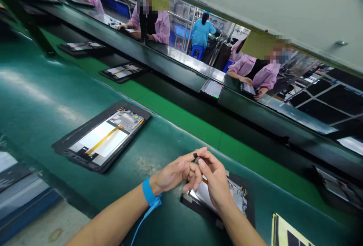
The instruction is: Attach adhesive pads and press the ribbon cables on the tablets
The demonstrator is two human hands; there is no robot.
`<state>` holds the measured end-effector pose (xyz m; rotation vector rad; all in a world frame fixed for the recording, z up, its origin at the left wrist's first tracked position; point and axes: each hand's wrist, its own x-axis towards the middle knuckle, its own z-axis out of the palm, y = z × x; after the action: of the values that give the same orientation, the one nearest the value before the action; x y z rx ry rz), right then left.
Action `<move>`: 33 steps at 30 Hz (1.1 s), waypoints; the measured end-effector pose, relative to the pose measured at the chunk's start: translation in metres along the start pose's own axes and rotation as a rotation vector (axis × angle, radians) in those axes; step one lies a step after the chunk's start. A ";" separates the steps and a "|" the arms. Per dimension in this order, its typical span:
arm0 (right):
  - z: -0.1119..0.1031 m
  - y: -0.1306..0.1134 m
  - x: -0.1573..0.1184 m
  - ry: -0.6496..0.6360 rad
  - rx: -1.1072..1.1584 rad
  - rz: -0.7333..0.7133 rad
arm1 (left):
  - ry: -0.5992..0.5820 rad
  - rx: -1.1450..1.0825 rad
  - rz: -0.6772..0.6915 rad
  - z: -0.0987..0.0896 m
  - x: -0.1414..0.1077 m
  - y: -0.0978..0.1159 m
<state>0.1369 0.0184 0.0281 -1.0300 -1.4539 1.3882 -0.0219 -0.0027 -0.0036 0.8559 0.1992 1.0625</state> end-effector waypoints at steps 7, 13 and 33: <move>0.012 0.002 0.001 0.064 0.295 0.169 | 0.001 -0.010 0.037 0.002 0.001 -0.001; 0.007 0.000 -0.001 0.079 0.171 0.093 | 0.002 -0.024 0.060 0.003 0.002 -0.003; -0.074 -0.026 0.018 -0.737 -0.840 0.000 | 0.109 1.719 -0.012 -0.009 -0.004 0.031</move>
<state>0.2019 0.0557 0.0564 -1.0266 -2.7244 1.2090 -0.0499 0.0052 0.0108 2.2828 1.3126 0.7394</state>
